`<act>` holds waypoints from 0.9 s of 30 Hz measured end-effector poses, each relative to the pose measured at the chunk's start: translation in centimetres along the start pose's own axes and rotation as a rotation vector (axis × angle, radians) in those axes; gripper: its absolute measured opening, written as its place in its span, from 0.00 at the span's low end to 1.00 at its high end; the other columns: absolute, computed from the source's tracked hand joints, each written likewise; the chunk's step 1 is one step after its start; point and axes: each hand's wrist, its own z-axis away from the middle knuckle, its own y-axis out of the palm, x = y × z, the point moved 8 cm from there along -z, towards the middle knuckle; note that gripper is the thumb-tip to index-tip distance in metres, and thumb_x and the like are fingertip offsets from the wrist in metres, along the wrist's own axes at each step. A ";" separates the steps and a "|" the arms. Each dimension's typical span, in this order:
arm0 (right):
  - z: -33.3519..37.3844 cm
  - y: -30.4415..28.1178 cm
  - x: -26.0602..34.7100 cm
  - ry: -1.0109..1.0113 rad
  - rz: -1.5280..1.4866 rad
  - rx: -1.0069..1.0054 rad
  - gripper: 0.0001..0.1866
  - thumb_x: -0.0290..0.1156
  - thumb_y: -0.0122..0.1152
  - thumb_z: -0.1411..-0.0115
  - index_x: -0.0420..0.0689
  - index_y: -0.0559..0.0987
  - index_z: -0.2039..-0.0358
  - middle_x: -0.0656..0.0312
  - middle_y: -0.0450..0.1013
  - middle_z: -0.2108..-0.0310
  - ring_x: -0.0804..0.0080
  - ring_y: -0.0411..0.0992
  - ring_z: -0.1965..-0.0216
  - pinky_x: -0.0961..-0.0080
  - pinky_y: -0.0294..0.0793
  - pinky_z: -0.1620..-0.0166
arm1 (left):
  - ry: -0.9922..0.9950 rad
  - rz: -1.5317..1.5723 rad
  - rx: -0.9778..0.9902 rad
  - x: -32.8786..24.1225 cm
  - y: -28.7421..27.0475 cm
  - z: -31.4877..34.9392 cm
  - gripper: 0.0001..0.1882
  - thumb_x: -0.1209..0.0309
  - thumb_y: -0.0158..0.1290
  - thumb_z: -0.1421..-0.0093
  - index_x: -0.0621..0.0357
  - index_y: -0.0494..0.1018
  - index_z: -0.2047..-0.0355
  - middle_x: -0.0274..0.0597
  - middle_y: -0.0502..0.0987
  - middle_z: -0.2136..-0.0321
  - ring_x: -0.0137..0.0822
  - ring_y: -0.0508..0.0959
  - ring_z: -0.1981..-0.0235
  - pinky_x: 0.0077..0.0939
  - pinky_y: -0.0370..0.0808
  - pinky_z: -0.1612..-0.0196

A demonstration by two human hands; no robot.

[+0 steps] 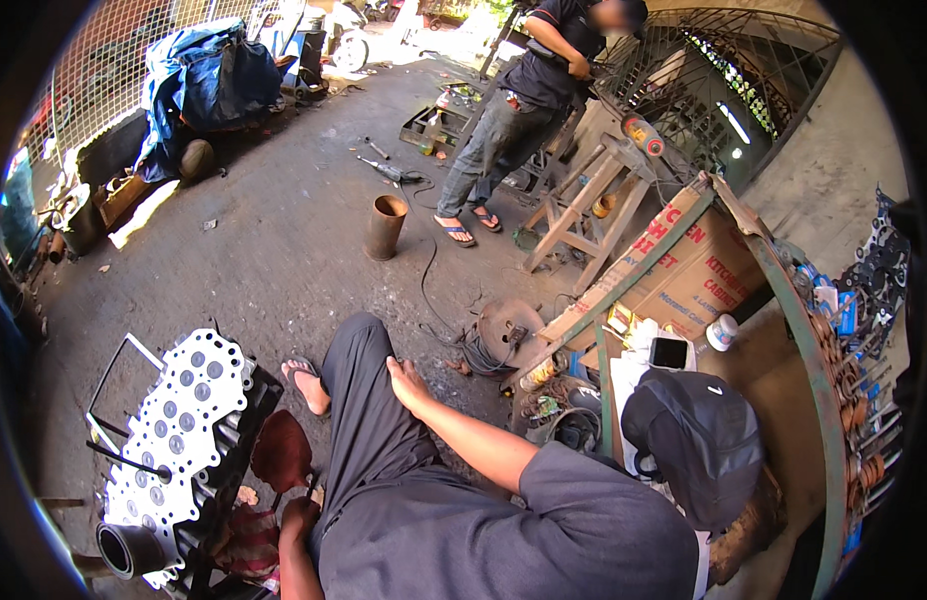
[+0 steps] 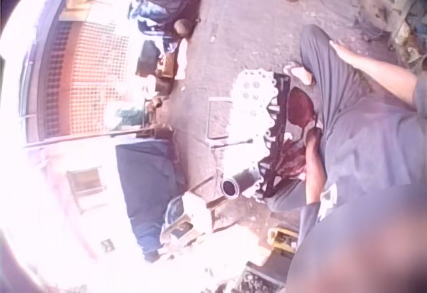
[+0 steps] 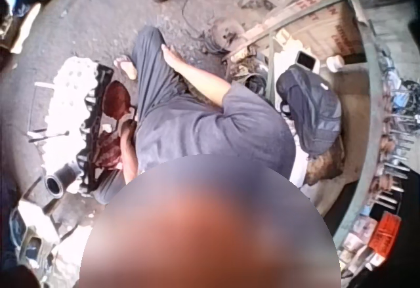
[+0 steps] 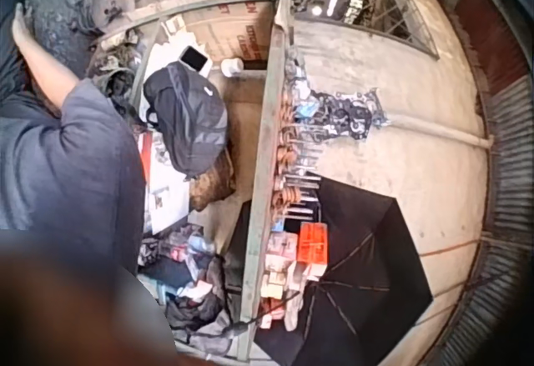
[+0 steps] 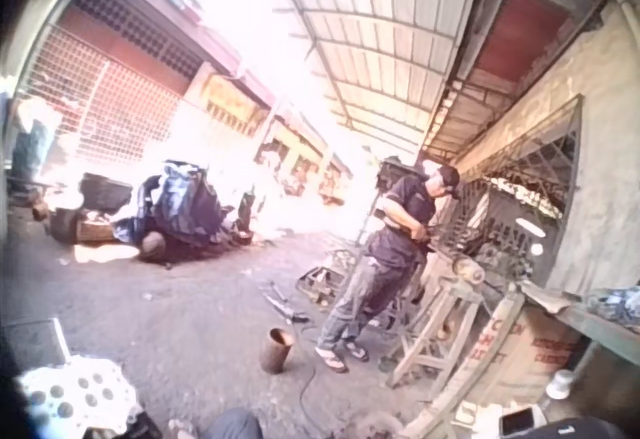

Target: The person sits on the floor and uses a screwdriver to manipulate valve components on an engine cylinder head. They repeatedly insert and remove a valve, then use a hammer to tap it into place.

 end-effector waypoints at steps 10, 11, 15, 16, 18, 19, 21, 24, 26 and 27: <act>-4.5 1.0 8.0 -0.392 0.056 -0.100 0.28 0.43 0.49 0.34 0.45 0.62 0.38 0.41 0.67 0.45 0.43 0.66 0.44 0.55 0.64 0.41 | -0.184 0.080 -0.035 1.7 0.3 0.8 0.19 0.60 0.56 0.51 0.65 0.80 0.68 0.60 0.80 0.70 0.52 0.81 0.63 0.44 0.74 0.60; -4.7 0.8 8.6 -0.464 0.067 -0.114 0.25 0.40 0.50 0.34 0.45 0.63 0.39 0.43 0.68 0.45 0.45 0.66 0.44 0.57 0.64 0.41 | -0.177 0.069 -0.043 1.8 0.2 0.8 0.19 0.60 0.56 0.51 0.65 0.80 0.68 0.59 0.80 0.70 0.52 0.81 0.64 0.44 0.74 0.60; -3.6 0.2 10.2 -0.684 0.071 -0.067 0.19 0.35 0.51 0.34 0.45 0.72 0.45 0.41 0.68 0.46 0.41 0.68 0.47 0.57 0.65 0.41 | -0.226 0.054 -0.034 2.7 0.3 0.5 0.20 0.59 0.57 0.50 0.67 0.79 0.69 0.57 0.81 0.73 0.50 0.82 0.67 0.42 0.74 0.63; -3.0 0.0 10.2 -0.693 0.097 -0.066 0.19 0.36 0.51 0.34 0.45 0.72 0.45 0.40 0.67 0.45 0.40 0.68 0.46 0.57 0.65 0.41 | -0.197 0.042 -0.036 2.5 0.2 0.4 0.20 0.59 0.57 0.50 0.67 0.79 0.69 0.56 0.81 0.73 0.49 0.82 0.68 0.42 0.74 0.63; -1.6 -0.4 10.1 -0.701 0.175 -0.052 0.18 0.36 0.51 0.34 0.45 0.73 0.45 0.38 0.65 0.43 0.38 0.66 0.45 0.55 0.66 0.42 | -0.174 -0.023 -0.027 2.2 0.1 0.4 0.20 0.59 0.57 0.50 0.67 0.79 0.69 0.55 0.81 0.75 0.47 0.82 0.70 0.40 0.75 0.65; -0.8 -0.6 10.0 -0.712 0.161 -0.037 0.19 0.36 0.51 0.34 0.45 0.73 0.45 0.37 0.64 0.42 0.38 0.66 0.44 0.55 0.66 0.42 | -0.155 0.041 -0.049 2.0 -0.1 0.5 0.19 0.59 0.56 0.50 0.67 0.79 0.69 0.54 0.81 0.76 0.46 0.82 0.71 0.39 0.75 0.65; 0.8 -0.7 9.4 -0.719 0.196 0.020 0.19 0.36 0.52 0.35 0.46 0.73 0.45 0.37 0.62 0.41 0.38 0.65 0.43 0.55 0.67 0.43 | -0.160 0.140 -0.058 1.7 -0.2 0.8 0.19 0.59 0.55 0.49 0.66 0.79 0.70 0.52 0.81 0.77 0.44 0.82 0.72 0.38 0.74 0.66; 2.4 -0.6 8.3 -0.711 0.242 0.102 0.19 0.39 0.49 0.33 0.47 0.73 0.44 0.38 0.59 0.38 0.40 0.59 0.38 0.54 0.61 0.37 | -0.152 0.214 -0.103 1.0 -0.8 1.2 0.19 0.59 0.54 0.48 0.65 0.79 0.71 0.50 0.80 0.78 0.42 0.82 0.73 0.37 0.74 0.67; 2.6 -0.3 7.7 -0.670 0.191 0.153 0.21 0.40 0.48 0.32 0.50 0.70 0.41 0.40 0.53 0.34 0.43 0.53 0.34 0.54 0.54 0.34 | -0.161 0.226 -0.114 0.6 -1.0 1.5 0.18 0.59 0.53 0.48 0.65 0.79 0.71 0.49 0.80 0.78 0.41 0.81 0.74 0.37 0.74 0.68; 2.5 -0.3 7.6 -0.668 0.203 0.138 0.23 0.41 0.48 0.32 0.50 0.68 0.39 0.39 0.52 0.34 0.42 0.52 0.34 0.54 0.54 0.34 | -0.159 0.226 -0.117 0.4 -1.1 1.5 0.18 0.59 0.52 0.47 0.65 0.79 0.72 0.49 0.80 0.79 0.41 0.81 0.74 0.37 0.74 0.68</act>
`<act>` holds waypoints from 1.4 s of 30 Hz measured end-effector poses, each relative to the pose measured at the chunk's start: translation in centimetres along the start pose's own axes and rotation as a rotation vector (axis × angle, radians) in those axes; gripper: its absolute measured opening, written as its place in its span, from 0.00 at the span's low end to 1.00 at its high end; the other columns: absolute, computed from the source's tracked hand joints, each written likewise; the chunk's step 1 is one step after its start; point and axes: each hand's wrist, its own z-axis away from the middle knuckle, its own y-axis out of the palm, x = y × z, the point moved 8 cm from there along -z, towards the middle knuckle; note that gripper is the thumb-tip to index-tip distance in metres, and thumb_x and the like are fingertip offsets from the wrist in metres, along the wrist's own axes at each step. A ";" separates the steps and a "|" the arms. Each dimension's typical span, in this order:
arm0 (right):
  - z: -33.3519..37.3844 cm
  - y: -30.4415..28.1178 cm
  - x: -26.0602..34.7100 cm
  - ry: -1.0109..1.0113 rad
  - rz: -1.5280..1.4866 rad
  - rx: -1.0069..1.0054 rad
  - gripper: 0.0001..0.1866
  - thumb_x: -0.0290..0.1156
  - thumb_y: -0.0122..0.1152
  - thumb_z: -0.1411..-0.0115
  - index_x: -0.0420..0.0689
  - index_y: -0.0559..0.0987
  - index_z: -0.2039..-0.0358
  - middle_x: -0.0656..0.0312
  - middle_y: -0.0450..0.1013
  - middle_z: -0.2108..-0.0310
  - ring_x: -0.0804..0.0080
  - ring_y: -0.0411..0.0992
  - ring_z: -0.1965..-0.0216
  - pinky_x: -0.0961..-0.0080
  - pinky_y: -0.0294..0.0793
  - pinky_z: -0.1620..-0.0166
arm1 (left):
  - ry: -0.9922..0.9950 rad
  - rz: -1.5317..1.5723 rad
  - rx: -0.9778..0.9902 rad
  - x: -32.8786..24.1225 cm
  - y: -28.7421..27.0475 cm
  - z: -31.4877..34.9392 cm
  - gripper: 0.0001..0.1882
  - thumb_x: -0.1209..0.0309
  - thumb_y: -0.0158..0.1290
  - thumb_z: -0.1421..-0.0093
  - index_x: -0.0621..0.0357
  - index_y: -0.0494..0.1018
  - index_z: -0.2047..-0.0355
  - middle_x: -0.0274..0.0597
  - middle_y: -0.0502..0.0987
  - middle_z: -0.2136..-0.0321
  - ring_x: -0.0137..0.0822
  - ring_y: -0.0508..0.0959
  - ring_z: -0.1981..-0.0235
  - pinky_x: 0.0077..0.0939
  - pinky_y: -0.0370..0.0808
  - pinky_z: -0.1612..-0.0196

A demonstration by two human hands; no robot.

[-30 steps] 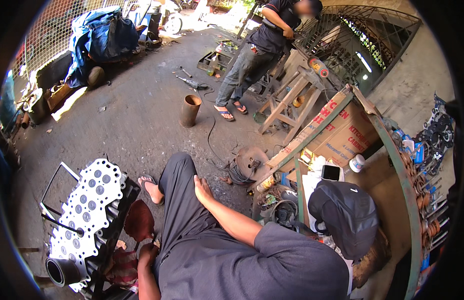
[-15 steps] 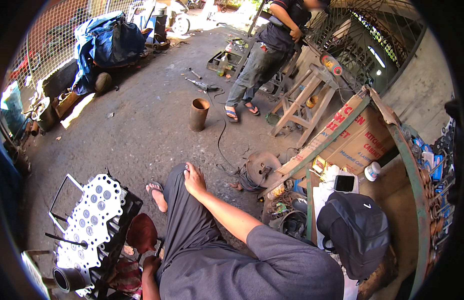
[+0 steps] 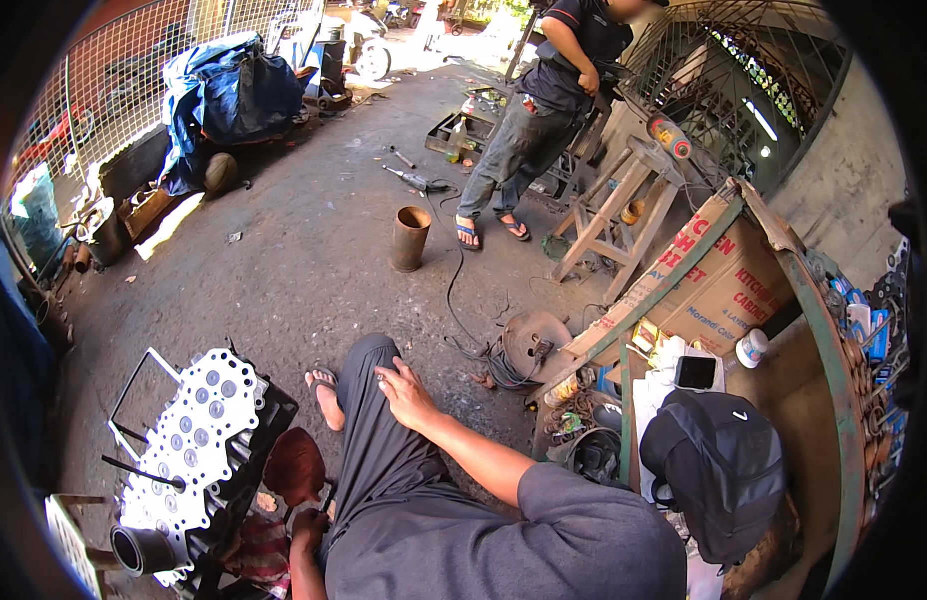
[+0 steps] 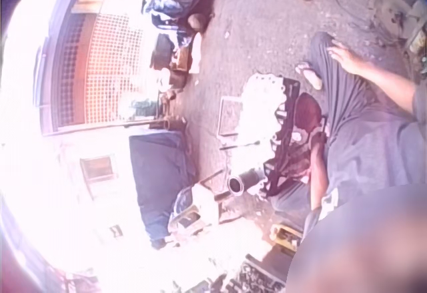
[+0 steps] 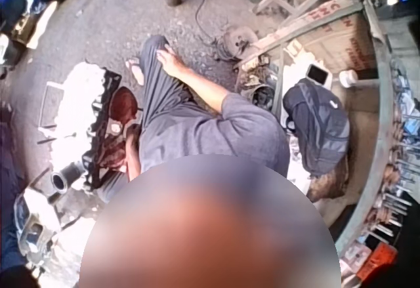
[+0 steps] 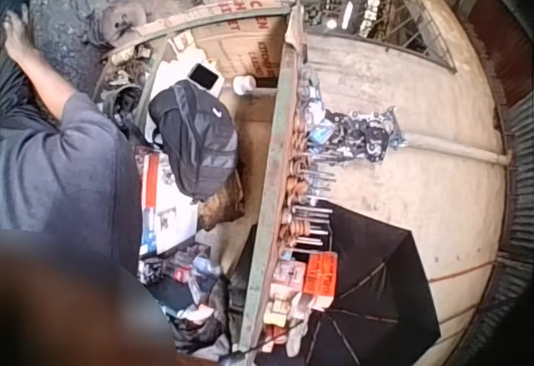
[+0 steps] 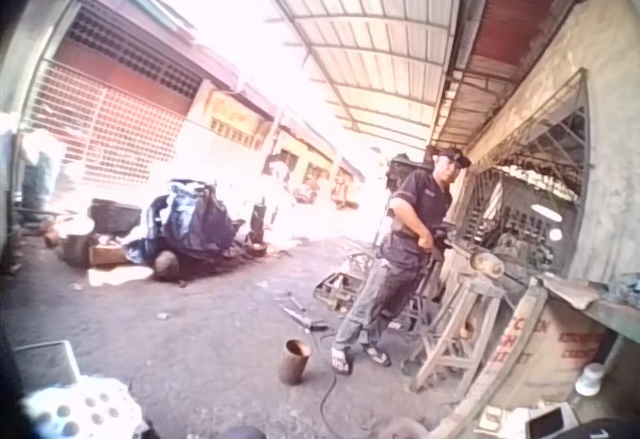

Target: The person sits on the floor and uses a screwdriver to manipulate valve components on an engine cylinder head. They repeatedly insert and remove a valve, then use a hammer to tap it into place.

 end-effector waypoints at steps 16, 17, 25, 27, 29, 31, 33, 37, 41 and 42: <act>-9.2 2.4 0.8 -0.035 0.204 -0.087 0.29 0.44 0.50 0.34 0.48 0.61 0.36 0.40 0.59 0.39 0.40 0.57 0.38 0.47 0.60 0.39 | -0.014 -0.007 -0.036 0.2 -0.3 0.2 0.17 0.61 0.55 0.47 0.66 0.79 0.70 0.49 0.81 0.77 0.40 0.82 0.74 0.35 0.74 0.69; -9.9 2.5 0.7 -0.023 0.229 -0.060 0.27 0.44 0.49 0.34 0.48 0.63 0.37 0.43 0.64 0.43 0.42 0.60 0.40 0.49 0.62 0.41 | -0.022 -0.013 -0.036 0.3 -0.3 0.1 0.17 0.61 0.54 0.47 0.66 0.79 0.70 0.50 0.81 0.77 0.41 0.82 0.73 0.36 0.74 0.68; -13.0 1.9 -2.0 0.105 -0.055 0.109 0.24 0.47 0.46 0.34 0.50 0.72 0.42 0.49 0.74 0.50 0.46 0.72 0.48 0.56 0.70 0.46 | 0.005 0.039 -0.026 -0.7 -0.1 0.6 0.18 0.61 0.53 0.45 0.66 0.78 0.69 0.50 0.81 0.75 0.42 0.81 0.72 0.37 0.74 0.66; -13.1 1.3 -2.7 0.132 -0.055 0.010 0.22 0.46 0.45 0.33 0.51 0.72 0.44 0.49 0.74 0.50 0.46 0.72 0.48 0.56 0.70 0.46 | 0.033 0.037 -0.029 -1.6 -0.3 1.0 0.17 0.60 0.53 0.45 0.66 0.78 0.70 0.50 0.81 0.75 0.43 0.81 0.72 0.37 0.74 0.66; -13.0 1.2 -3.5 0.181 -0.020 -0.015 0.22 0.45 0.41 0.32 0.50 0.71 0.43 0.47 0.72 0.47 0.46 0.71 0.47 0.56 0.69 0.45 | 0.078 0.054 -0.043 -2.7 -0.4 1.4 0.17 0.60 0.53 0.44 0.66 0.77 0.71 0.50 0.80 0.75 0.43 0.81 0.72 0.37 0.74 0.66; -13.1 0.9 -3.9 0.165 -0.034 -0.039 0.21 0.44 0.41 0.32 0.49 0.71 0.44 0.47 0.71 0.47 0.47 0.71 0.47 0.57 0.70 0.45 | 0.094 0.031 -0.060 -3.7 -0.8 1.8 0.17 0.61 0.52 0.42 0.67 0.76 0.71 0.51 0.80 0.75 0.43 0.80 0.71 0.36 0.73 0.65; -13.2 1.0 -3.2 0.083 -0.011 -0.032 0.21 0.44 0.44 0.32 0.48 0.71 0.45 0.46 0.72 0.49 0.48 0.71 0.48 0.57 0.70 0.46 | 0.078 0.102 -0.057 -4.5 -1.3 2.2 0.18 0.61 0.51 0.41 0.68 0.77 0.69 0.53 0.80 0.73 0.45 0.80 0.68 0.36 0.73 0.62; -11.5 0.7 -1.7 0.015 0.043 -0.099 0.20 0.44 0.51 0.35 0.46 0.72 0.48 0.47 0.72 0.50 0.47 0.69 0.47 0.58 0.70 0.46 | 0.037 0.193 -0.173 -6.5 -3.0 4.2 0.17 0.63 0.52 0.41 0.68 0.77 0.65 0.53 0.80 0.70 0.47 0.80 0.67 0.36 0.73 0.61; -8.1 0.2 1.2 -0.212 0.102 -0.176 0.22 0.40 0.57 0.40 0.44 0.71 0.47 0.45 0.66 0.44 0.44 0.62 0.41 0.54 0.64 0.41 | -0.040 0.222 -0.339 -7.7 -5.3 7.1 0.14 0.66 0.54 0.41 0.67 0.77 0.65 0.48 0.79 0.73 0.36 0.78 0.69 0.30 0.72 0.63; -7.0 0.0 2.1 -0.303 0.148 -0.209 0.23 0.40 0.58 0.40 0.44 0.71 0.47 0.45 0.65 0.43 0.43 0.61 0.40 0.53 0.63 0.40 | -0.080 0.254 -0.365 -7.6 -5.7 7.8 0.13 0.67 0.53 0.40 0.67 0.77 0.65 0.46 0.79 0.73 0.33 0.77 0.69 0.29 0.72 0.63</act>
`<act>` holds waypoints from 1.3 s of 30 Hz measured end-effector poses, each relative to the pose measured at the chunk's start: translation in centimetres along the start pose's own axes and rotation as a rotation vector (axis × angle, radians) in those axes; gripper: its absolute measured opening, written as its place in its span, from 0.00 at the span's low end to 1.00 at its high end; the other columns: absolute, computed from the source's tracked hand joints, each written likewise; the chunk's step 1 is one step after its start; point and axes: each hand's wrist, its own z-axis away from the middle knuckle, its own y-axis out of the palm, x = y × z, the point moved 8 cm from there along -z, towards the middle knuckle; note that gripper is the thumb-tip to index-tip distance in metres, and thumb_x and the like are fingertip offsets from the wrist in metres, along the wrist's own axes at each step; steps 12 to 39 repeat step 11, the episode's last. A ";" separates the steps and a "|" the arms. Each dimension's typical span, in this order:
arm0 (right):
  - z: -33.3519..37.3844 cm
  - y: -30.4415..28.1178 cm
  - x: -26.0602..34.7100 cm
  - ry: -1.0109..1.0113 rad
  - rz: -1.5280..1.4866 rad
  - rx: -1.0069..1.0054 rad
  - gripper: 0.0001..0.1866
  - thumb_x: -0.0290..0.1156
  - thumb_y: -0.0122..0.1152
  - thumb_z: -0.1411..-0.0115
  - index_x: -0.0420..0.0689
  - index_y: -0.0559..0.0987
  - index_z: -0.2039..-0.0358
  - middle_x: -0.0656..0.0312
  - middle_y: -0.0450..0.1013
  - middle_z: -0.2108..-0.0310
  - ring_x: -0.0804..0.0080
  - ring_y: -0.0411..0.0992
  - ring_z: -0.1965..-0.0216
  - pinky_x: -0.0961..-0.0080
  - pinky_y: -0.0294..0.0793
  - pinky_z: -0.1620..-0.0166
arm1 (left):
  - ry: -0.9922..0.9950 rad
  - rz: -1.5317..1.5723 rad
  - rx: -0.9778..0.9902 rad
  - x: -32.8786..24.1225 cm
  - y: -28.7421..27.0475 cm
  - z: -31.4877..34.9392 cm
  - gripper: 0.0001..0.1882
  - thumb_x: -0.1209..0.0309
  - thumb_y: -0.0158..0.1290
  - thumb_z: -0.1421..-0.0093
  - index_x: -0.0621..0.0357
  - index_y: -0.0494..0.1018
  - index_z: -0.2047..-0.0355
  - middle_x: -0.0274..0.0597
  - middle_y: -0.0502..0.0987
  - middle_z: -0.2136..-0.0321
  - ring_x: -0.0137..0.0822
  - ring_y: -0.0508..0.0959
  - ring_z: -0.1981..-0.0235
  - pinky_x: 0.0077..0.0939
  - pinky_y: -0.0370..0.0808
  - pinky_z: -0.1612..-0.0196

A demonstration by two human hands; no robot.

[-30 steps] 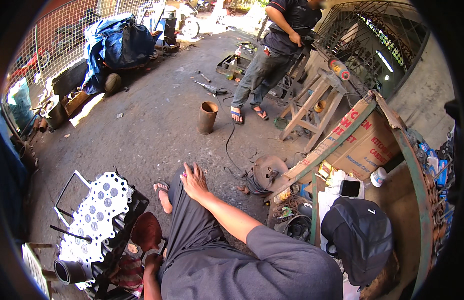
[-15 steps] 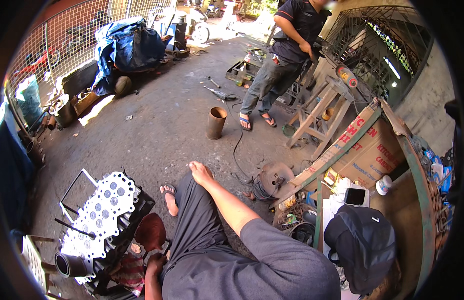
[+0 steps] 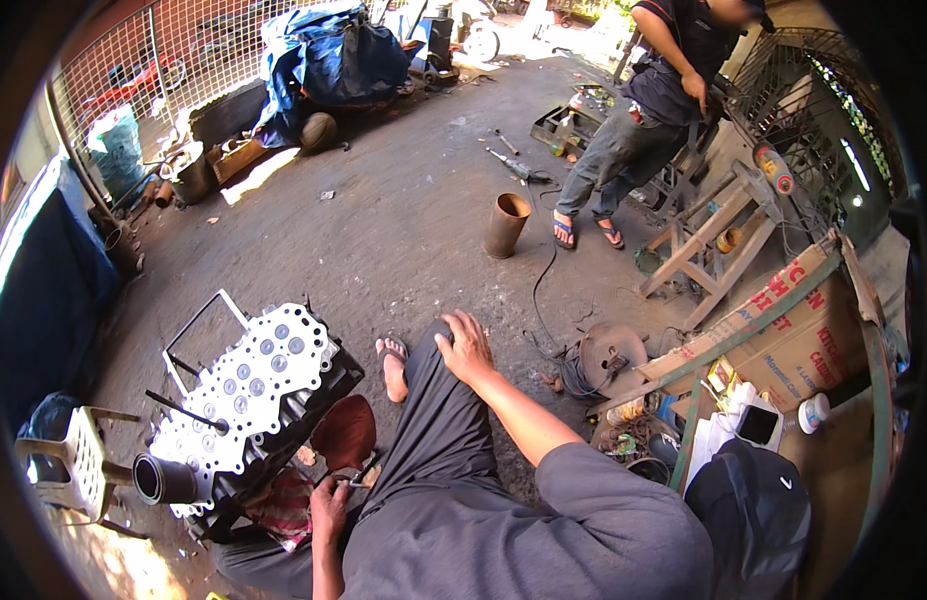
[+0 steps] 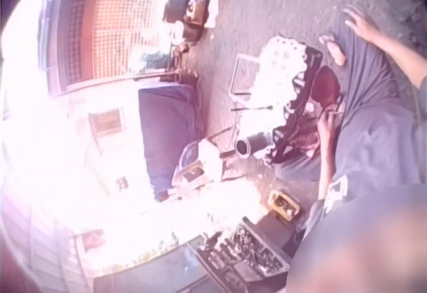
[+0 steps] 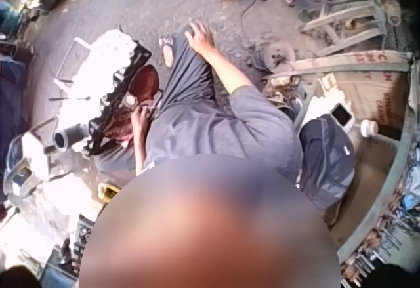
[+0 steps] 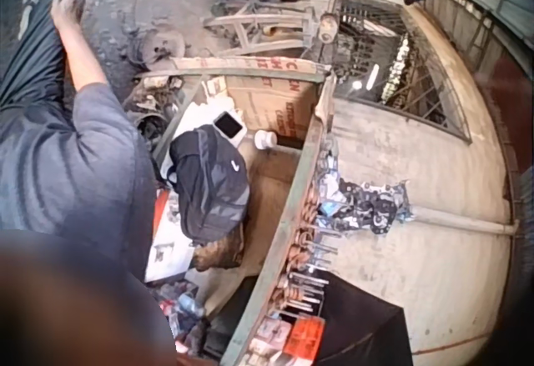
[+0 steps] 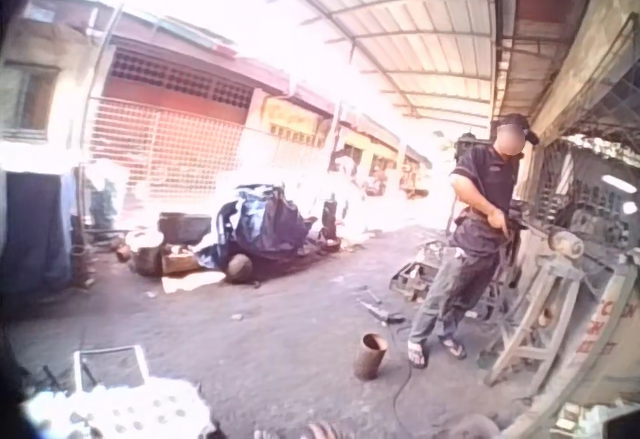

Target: The person sits on the floor and uses a screwdriver to manipulate valve components on an engine cylinder head. They repeatedly insert and remove a valve, then use a hammer to tap it into place.

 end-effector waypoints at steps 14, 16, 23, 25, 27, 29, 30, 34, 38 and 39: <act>-0.5 3.2 -2.1 -0.042 -0.150 0.212 0.34 0.40 0.54 0.38 0.47 0.58 0.33 0.47 0.57 0.35 0.38 0.52 0.34 0.50 0.51 0.33 | -0.034 0.564 -0.089 -4.7 -4.2 2.4 0.08 0.73 0.51 0.35 0.65 0.76 0.61 0.36 0.78 0.73 0.25 0.75 0.71 0.19 0.71 0.62; -0.5 3.2 -2.1 -0.042 -0.150 0.212 0.34 0.40 0.54 0.38 0.47 0.58 0.33 0.47 0.57 0.35 0.38 0.52 0.34 0.50 0.51 0.33 | -0.034 0.564 -0.089 -4.7 -4.2 2.4 0.08 0.73 0.51 0.35 0.65 0.76 0.61 0.36 0.78 0.73 0.25 0.75 0.71 0.19 0.71 0.62; -0.5 3.2 -2.1 -0.042 -0.150 0.212 0.34 0.40 0.54 0.38 0.47 0.58 0.33 0.47 0.57 0.35 0.38 0.52 0.34 0.50 0.51 0.33 | -0.034 0.564 -0.089 -4.7 -4.2 2.4 0.08 0.73 0.51 0.35 0.65 0.76 0.61 0.36 0.78 0.73 0.25 0.75 0.71 0.19 0.71 0.62; -0.5 3.2 -2.1 -0.042 -0.150 0.212 0.34 0.40 0.54 0.38 0.47 0.58 0.33 0.47 0.57 0.35 0.38 0.52 0.34 0.50 0.51 0.33 | -0.034 0.564 -0.089 -4.7 -4.2 2.4 0.08 0.73 0.51 0.35 0.65 0.76 0.61 0.36 0.78 0.73 0.25 0.75 0.71 0.19 0.71 0.62; -0.5 3.2 -2.1 -0.042 -0.150 0.212 0.34 0.40 0.54 0.38 0.47 0.58 0.33 0.47 0.57 0.35 0.38 0.52 0.34 0.50 0.51 0.33 | -0.034 0.564 -0.089 -4.7 -4.2 2.4 0.08 0.73 0.51 0.35 0.65 0.76 0.61 0.36 0.78 0.73 0.25 0.75 0.71 0.19 0.71 0.62; -0.5 3.2 -2.1 -0.042 -0.150 0.212 0.34 0.40 0.54 0.38 0.47 0.58 0.33 0.47 0.57 0.35 0.38 0.52 0.34 0.50 0.51 0.33 | -0.034 0.564 -0.089 -4.7 -4.2 2.4 0.08 0.73 0.51 0.35 0.65 0.76 0.61 0.36 0.78 0.73 0.25 0.75 0.71 0.19 0.71 0.62; -0.5 3.2 -2.1 -0.042 -0.150 0.212 0.34 0.40 0.54 0.38 0.47 0.58 0.33 0.47 0.57 0.35 0.38 0.52 0.34 0.50 0.51 0.33 | -0.034 0.564 -0.089 -4.7 -4.2 2.4 0.08 0.73 0.51 0.35 0.65 0.76 0.61 0.36 0.78 0.73 0.25 0.75 0.71 0.19 0.71 0.62; -0.5 3.2 -2.1 -0.042 -0.150 0.212 0.34 0.40 0.54 0.38 0.47 0.58 0.33 0.47 0.57 0.35 0.38 0.52 0.34 0.50 0.51 0.33 | -0.034 0.564 -0.089 -4.7 -4.2 2.4 0.08 0.73 0.51 0.35 0.65 0.76 0.61 0.36 0.78 0.73 0.25 0.75 0.71 0.19 0.71 0.62; -0.5 3.2 -2.1 -0.042 -0.150 0.212 0.34 0.40 0.54 0.38 0.47 0.58 0.33 0.47 0.57 0.35 0.38 0.52 0.34 0.50 0.51 0.33 | -0.034 0.564 -0.089 -4.7 -4.2 2.4 0.08 0.73 0.51 0.35 0.65 0.76 0.61 0.36 0.78 0.73 0.25 0.75 0.71 0.19 0.71 0.62; -0.5 3.2 -2.1 -0.042 -0.150 0.212 0.34 0.40 0.54 0.38 0.47 0.58 0.33 0.47 0.57 0.35 0.38 0.52 0.34 0.50 0.51 0.33 | -0.034 0.564 -0.089 -4.7 -4.2 2.4 0.08 0.73 0.51 0.35 0.65 0.76 0.61 0.36 0.78 0.73 0.25 0.75 0.71 0.19 0.71 0.62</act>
